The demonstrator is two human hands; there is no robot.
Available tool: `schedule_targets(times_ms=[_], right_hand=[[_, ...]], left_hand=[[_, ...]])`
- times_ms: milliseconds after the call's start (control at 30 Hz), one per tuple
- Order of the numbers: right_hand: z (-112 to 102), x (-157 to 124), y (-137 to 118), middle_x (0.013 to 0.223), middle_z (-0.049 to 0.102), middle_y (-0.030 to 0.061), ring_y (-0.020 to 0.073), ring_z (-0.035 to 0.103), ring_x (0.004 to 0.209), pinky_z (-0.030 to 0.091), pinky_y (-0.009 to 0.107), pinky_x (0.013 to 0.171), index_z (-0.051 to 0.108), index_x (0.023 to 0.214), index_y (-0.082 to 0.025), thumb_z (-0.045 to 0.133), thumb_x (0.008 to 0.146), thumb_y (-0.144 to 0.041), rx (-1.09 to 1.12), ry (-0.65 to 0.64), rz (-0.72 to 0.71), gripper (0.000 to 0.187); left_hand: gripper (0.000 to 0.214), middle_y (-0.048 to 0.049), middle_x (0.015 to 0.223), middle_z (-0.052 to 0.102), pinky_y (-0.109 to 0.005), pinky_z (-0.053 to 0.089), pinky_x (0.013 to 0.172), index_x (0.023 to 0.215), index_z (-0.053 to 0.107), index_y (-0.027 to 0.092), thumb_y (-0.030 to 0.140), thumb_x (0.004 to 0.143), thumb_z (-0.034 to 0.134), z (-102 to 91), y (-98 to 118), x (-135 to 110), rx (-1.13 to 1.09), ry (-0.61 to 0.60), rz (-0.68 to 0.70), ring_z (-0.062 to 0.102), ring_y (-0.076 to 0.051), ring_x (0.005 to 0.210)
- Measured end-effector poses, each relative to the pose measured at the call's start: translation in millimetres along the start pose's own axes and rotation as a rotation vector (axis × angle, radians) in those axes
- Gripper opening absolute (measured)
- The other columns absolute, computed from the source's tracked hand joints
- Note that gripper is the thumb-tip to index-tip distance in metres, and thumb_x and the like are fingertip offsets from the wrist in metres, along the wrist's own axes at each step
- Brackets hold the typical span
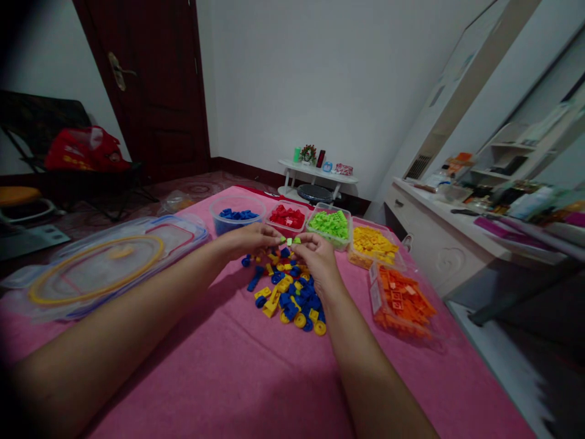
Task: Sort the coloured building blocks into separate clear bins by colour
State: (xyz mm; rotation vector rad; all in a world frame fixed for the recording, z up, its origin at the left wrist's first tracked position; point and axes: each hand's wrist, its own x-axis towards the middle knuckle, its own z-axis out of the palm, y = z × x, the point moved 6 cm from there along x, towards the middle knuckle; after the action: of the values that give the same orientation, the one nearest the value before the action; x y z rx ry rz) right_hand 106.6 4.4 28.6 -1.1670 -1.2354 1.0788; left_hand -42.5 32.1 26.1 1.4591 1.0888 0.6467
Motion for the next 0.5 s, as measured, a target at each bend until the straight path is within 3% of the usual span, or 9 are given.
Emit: schedule_targets(times_ms=[100, 200, 333, 500], right_hand=[[0, -1, -9, 0.064, 0.061, -0.0036, 0.0111, 0.058, 0.053, 0.043, 0.021, 0.049, 0.058, 0.085, -0.018, 0.071, 0.058, -0.027, -0.046, 0.026, -0.077, 0.031], [4, -3, -17, 0.074, 0.063, -0.0004, 0.0121, 0.059, 0.06, 0.046, 0.023, 0.054, 0.058, 0.085, -0.017, 0.07, 0.059, -0.026, -0.137, 0.008, -0.173, 0.029], [11, -6, -24, 0.089, 0.067, 0.0046, 0.0124, 0.058, 0.063, 0.047, 0.024, 0.058, 0.064, 0.09, -0.015, 0.064, 0.066, -0.025, -0.366, -0.053, -0.33, 0.026], [8, -7, -31, 0.096, 0.069, 0.0059, 0.0111, 0.056, 0.057, 0.046, 0.024, 0.054, 0.068, 0.101, -0.017, 0.064, 0.07, -0.026, -0.517, -0.027, -0.419, 0.032]], left_hand=[[0.018, -0.0052, 0.068, 0.062, -0.015, 0.044, 0.045, 0.089, 0.055, 0.011, 0.017, 0.088, 0.039, 12.4, -5, 0, -0.433, -0.071, -0.166, 0.058, -0.009, 0.051], [0.021, -0.0096, 0.075, 0.063, -0.02, 0.053, 0.053, 0.094, 0.05, 0.011, 0.025, 0.091, 0.035, 25.1, -12, 2, -0.668, -0.146, -0.246, 0.066, -0.015, 0.065], [0.033, -0.0098, 0.077, 0.061, -0.023, 0.056, 0.056, 0.1, 0.05, 0.01, 0.039, 0.092, 0.037, 37.4, -17, 2, -0.814, -0.237, -0.258, 0.066, -0.017, 0.068], [0.039, -0.0075, 0.077, 0.061, -0.019, 0.054, 0.052, 0.105, 0.051, 0.011, 0.045, 0.092, 0.039, 39.8, -17, -2, -0.819, -0.196, -0.279, 0.064, -0.013, 0.064]])
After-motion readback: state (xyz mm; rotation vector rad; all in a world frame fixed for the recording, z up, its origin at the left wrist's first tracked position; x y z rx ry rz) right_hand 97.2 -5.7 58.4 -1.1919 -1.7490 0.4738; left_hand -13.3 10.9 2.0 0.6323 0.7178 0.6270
